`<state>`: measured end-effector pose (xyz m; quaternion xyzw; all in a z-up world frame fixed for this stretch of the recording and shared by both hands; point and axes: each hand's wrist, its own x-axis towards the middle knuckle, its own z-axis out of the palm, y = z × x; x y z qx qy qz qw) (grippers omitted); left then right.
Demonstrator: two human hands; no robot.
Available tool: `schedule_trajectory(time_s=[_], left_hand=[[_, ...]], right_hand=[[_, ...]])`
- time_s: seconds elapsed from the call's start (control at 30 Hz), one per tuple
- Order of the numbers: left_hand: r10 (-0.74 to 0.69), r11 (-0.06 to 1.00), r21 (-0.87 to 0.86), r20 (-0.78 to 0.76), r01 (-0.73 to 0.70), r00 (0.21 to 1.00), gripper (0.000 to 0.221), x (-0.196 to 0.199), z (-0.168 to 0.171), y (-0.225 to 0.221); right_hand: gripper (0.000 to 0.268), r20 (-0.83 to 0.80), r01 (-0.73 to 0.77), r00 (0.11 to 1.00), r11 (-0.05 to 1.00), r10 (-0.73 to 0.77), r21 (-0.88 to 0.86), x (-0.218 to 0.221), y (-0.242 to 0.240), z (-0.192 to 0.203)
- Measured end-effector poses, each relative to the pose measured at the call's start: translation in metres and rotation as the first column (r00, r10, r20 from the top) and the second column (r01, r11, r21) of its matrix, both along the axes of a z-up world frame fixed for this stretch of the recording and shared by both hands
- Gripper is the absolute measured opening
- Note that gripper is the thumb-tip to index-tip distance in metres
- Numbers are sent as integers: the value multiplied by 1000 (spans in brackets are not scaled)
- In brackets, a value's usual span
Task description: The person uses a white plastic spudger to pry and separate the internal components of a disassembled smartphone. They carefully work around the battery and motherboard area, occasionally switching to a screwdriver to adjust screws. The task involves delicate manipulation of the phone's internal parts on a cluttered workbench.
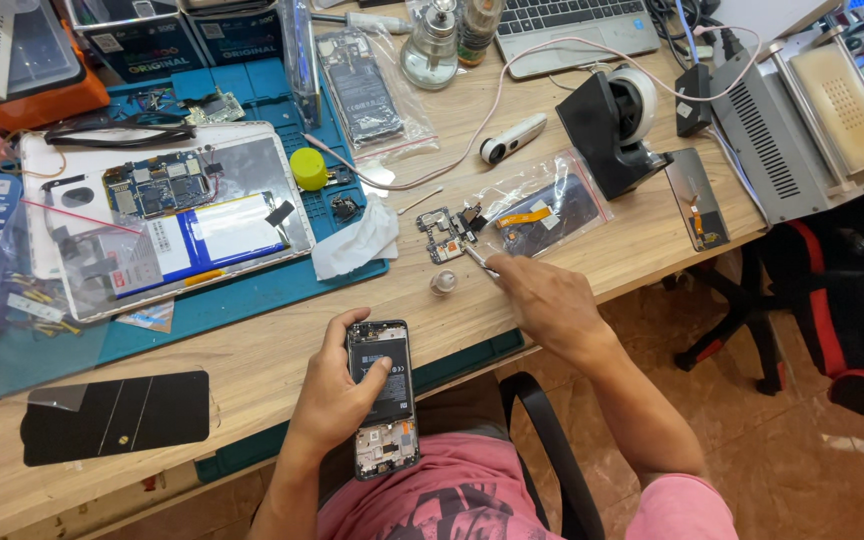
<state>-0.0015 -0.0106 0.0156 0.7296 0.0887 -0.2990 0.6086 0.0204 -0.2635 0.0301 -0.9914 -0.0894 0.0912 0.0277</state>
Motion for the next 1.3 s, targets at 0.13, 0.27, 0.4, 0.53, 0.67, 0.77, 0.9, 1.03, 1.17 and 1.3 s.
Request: schedule_trajectory(time_s=[0.13, 0.27, 0.4, 0.53, 0.67, 0.77, 0.9, 1.03, 1.17, 1.3], left_hand=[[-5, 1000, 19, 15, 4, 1000, 53, 0, -1, 1], [-16, 999, 39, 48, 14, 999, 52, -1, -3, 2], [-15, 999, 34, 40, 13, 999, 53, -1, -1, 2], [-11, 999, 42, 37, 10, 999, 53, -2, 0, 2], [-16, 999, 32, 60, 14, 998, 53, -2, -2, 3], [-18, 999, 39, 66, 15, 998, 53, -3, -2, 3], [-7, 1000, 20, 72, 5, 997, 52, -3, -2, 3], [-7, 1000, 14, 40, 6, 999, 53, -1, -3, 1], [3, 1000, -4, 69, -3, 998, 53, -2, -4, -1], [31, 999, -17, 93, -30, 995, 52, -4, -3, -1]], right_hand=[[12, 166, -157, 970, 981, 175, -116, 7, -9, -23], [10, 249, -183, 942, 967, 224, -179, 15, -4, -24], [20, 248, -241, 926, 952, 283, -186, 20, -3, -26], [13, 196, -181, 957, 967, 216, -180, 22, 2, -23], [9, 255, -227, 924, 945, 286, -237, 24, -2, -25], [3, 339, -225, 896, 952, 286, -209, 23, 2, -13], [26, 398, -210, 909, 961, 125, 179, 24, -3, 6], [36, 480, -248, 872, 932, 96, 263, 40, -18, 16], [43, 628, -438, 723, 894, 287, 96, 72, -16, 10], [38, 598, -503, 693, 864, 403, 2, 105, -7, -19]])
